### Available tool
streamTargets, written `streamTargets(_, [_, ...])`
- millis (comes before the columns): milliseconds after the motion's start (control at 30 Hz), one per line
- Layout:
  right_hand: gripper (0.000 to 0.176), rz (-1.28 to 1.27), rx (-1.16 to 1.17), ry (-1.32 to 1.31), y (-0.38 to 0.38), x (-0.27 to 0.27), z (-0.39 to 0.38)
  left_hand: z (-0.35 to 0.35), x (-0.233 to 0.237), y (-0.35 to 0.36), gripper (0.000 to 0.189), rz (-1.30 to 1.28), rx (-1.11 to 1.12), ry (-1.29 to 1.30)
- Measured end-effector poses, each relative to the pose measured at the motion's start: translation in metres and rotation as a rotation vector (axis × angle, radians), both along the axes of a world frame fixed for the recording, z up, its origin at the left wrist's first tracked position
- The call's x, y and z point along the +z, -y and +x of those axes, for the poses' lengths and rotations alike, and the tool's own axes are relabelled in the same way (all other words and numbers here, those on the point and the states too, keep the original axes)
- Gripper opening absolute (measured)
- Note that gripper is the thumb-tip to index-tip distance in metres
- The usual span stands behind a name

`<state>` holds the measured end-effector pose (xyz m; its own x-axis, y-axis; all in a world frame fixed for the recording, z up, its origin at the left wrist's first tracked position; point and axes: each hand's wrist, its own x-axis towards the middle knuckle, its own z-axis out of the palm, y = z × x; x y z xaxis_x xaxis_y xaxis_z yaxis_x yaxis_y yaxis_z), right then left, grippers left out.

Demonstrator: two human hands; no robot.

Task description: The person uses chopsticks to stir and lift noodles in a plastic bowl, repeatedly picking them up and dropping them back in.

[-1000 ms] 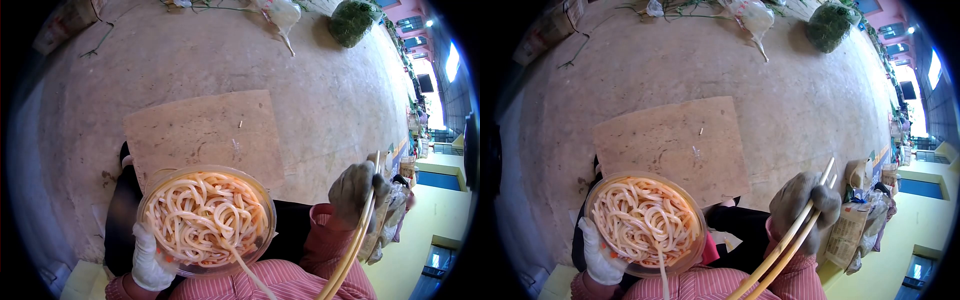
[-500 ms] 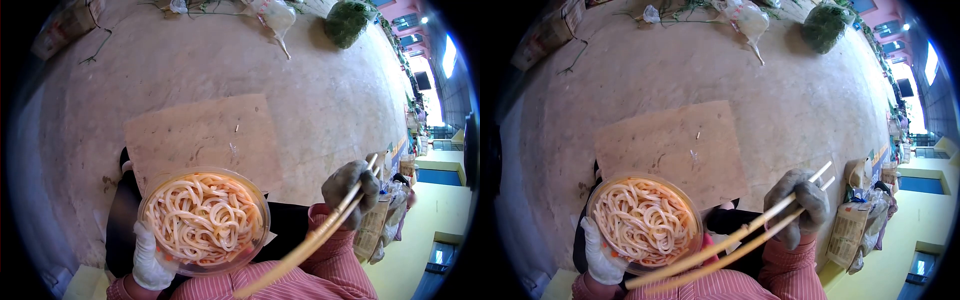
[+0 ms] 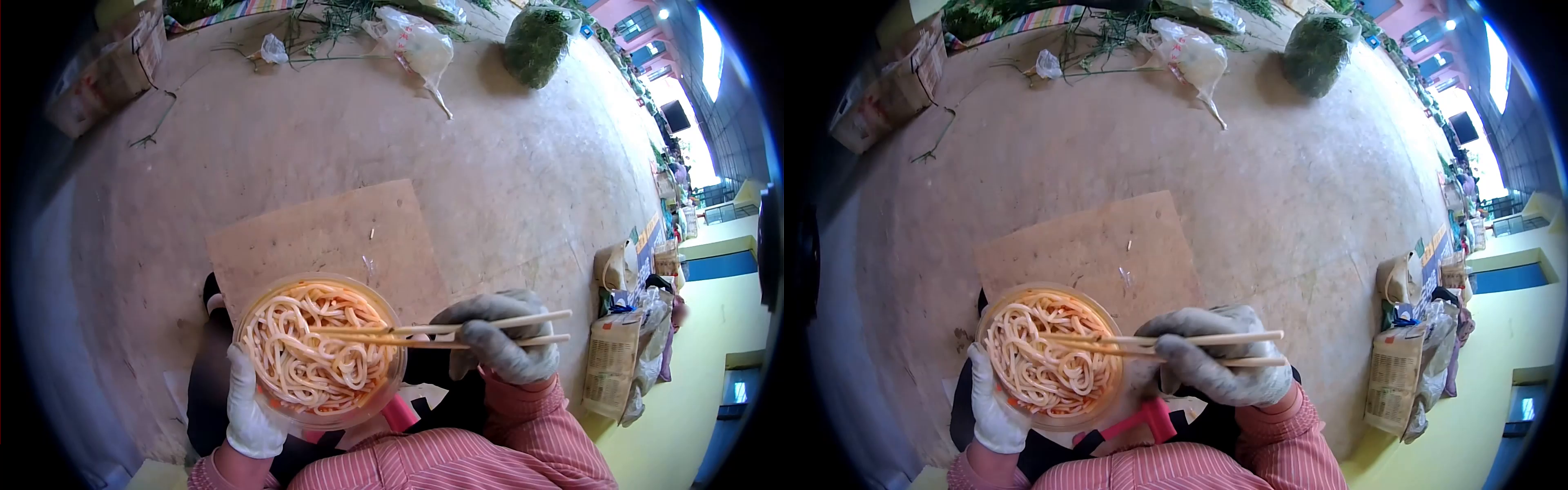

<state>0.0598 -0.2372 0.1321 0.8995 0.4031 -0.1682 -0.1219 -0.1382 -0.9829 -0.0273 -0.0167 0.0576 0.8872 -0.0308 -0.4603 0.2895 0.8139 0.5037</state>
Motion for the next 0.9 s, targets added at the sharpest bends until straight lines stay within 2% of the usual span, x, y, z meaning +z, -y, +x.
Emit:
streamTargets(167, [0.024, -0.035, 0.145, 0.077, 0.003, 0.006, -0.005, 0.003, -0.003, 0.005, 0.062, -0.012, 0.051, 0.007])
streamTargets(233, [0.022, -0.084, 0.281, 0.204, 0.006, 0.007, -0.004, 0.002, -0.008, 0.004, 0.063, -0.022, 0.081, 0.003])
streamTargets(300, [0.022, -0.094, 0.277, 0.251, 0.008, 0.006, -0.008, 0.002, -0.01, 0.005, 0.063, -0.016, 0.085, 0.019])
streamTargets(367, [0.016, -0.138, 0.379, 0.399, 0.011, 0.005, -0.008, 0.003, -0.013, 0.005, 0.064, -0.027, 0.102, 0.03])
streamTargets(400, [0.015, -0.109, 0.363, 0.323, 0.01, 0.011, -0.008, 0.003, -0.014, 0.004, 0.064, -0.023, 0.096, 0.03])
streamTargets(533, [0.015, -0.072, 0.31, 0.328, 0.012, 0.016, -0.013, 0.004, -0.021, 0.004, 0.066, -0.03, 0.11, 0.02])
streamTargets(600, [0.015, -0.11, 0.323, 0.451, 0.01, 0.014, -0.016, 0.005, -0.02, 0.005, 0.066, -0.022, 0.117, 0.027])
streamTargets(767, [0.016, -0.084, 0.432, 0.552, -0.004, 0.001, -0.019, 0.006, -0.026, 0.007, 0.066, -0.046, 0.11, 0.037])
streamTargets(900, [0.014, -0.228, 0.496, 0.62, -0.011, -0.004, -0.025, 0.006, -0.019, 0.009, 0.066, -0.058, 0.07, 0.043])
